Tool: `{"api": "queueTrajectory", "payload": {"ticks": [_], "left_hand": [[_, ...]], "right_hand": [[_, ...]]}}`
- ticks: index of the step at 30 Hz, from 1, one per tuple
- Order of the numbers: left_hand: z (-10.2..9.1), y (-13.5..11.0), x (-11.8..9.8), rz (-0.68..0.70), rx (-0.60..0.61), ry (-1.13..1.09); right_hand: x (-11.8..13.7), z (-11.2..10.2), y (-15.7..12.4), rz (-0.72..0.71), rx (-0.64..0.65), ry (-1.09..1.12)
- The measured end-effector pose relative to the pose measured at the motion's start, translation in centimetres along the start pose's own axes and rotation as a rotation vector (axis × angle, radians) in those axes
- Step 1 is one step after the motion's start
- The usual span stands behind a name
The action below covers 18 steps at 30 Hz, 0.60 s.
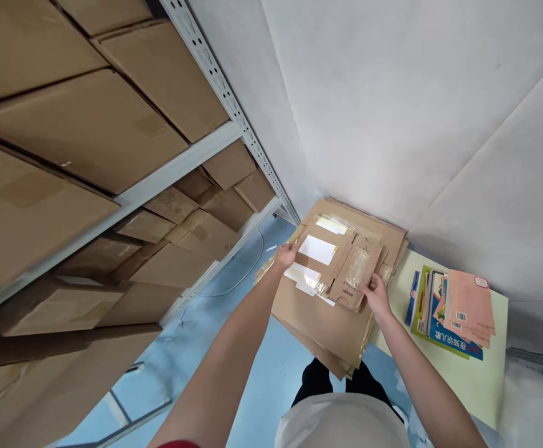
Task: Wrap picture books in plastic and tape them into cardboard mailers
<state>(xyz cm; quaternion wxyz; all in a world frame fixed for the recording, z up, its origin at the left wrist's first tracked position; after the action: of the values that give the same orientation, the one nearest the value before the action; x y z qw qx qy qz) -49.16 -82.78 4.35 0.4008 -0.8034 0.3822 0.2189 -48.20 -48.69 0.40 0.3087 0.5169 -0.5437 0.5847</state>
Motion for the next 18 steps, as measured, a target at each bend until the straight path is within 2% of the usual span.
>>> {"api": "queueTrajectory", "payload": {"ticks": [3, 6, 11, 14, 16, 18], "left_hand": [[-0.3, -0.3, -0.1, -0.033, 0.068, -0.120], [-0.9, -1.0, -0.7, -0.002, 0.170, -0.246], [-2.6, -3.2, -2.4, 0.132, 0.395, -0.395], [-3.4, -4.7, -3.6, 0.253, 0.513, -0.493], [-3.8, -5.8, -4.6, 0.332, 0.547, -0.510], [-4.2, -6.8, -5.7, 0.418, 0.562, -0.480]], "right_hand": [[0.9, 0.3, 0.0, 0.023, -0.068, 0.096], [1.9, 0.3, -0.7, 0.014, -0.106, 0.185], [2.7, -0.1, -4.4, 0.030, -0.059, 0.321], [3.3, -0.5, -7.1, 0.026, -0.075, 0.232], [4.6, -1.3, -8.9, 0.006, -0.202, 0.067], [7.1, -2.6, -10.7, -0.072, -0.375, -0.179]]}}
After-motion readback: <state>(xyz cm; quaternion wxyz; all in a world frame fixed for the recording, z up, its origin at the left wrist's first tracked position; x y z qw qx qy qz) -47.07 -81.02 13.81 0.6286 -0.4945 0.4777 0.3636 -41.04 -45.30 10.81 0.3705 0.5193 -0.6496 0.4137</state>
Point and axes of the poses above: each hand's wrist, its own y-axis towards the middle knuckle, its own z-axis out of the palm, x = y × z, the point moved 2 cm from there along y, towards the middle knuckle, and after that the axes turned 14 degrees about x, right-handed, at the moved point
